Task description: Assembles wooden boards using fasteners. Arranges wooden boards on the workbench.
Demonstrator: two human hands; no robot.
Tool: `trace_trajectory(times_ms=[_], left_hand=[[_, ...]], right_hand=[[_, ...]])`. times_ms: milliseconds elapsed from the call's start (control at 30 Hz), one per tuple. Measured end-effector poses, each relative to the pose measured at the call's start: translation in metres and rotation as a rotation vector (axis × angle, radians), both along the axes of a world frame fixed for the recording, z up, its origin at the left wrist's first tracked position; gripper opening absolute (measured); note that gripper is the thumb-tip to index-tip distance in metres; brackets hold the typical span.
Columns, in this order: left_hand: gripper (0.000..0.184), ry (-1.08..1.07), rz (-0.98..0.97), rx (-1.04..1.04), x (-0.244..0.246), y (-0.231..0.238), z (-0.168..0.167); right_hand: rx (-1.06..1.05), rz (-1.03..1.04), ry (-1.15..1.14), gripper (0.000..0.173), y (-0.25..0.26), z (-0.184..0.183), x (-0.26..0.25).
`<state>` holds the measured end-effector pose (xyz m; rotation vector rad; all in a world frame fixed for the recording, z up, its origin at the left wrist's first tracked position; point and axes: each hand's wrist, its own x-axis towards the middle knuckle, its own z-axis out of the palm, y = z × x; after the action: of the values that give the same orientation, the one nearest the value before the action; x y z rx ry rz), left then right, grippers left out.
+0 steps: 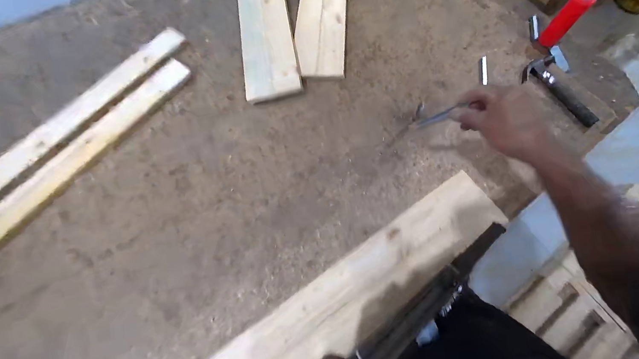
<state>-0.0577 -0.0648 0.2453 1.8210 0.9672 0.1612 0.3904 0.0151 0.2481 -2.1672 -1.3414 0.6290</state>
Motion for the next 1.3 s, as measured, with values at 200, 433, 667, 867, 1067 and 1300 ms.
trace_trajectory(times_ms=[200, 433, 667, 867, 1067, 1300], left_hand=[[0.046, -0.24, -0.045, 0.011, -0.043, -0.008, -0.018], [0.046, -0.388, -0.078, 0.03, -0.071, -0.015, -0.03], [0.05, -0.46, -0.122, 0.018, -0.092, -0.018, -0.034], [0.052, -0.51, -0.12, 0.012, -0.107, -0.022, -0.038], [0.05, -0.563, -0.109, -0.036, -0.117, -0.015, -0.048], [0.04, -0.626, 0.097, -0.277, -0.114, -0.014, -0.116]], right_hand=[[0.161, 0.458, 0.528, 0.014, -0.111, 0.024, -0.077], [0.216, 0.609, 0.517, 0.013, -0.14, 0.027, -0.117], [0.235, 0.653, 0.298, 0.041, -0.15, 0.025, -0.171], [0.134, -0.128, 0.591, 0.079, -0.164, -0.055, -0.073], [-0.172, 0.212, 0.336, 0.054, -0.182, -0.037, -0.103], [-0.038, 0.292, -0.265, 0.052, -0.203, 0.06, -0.132]])
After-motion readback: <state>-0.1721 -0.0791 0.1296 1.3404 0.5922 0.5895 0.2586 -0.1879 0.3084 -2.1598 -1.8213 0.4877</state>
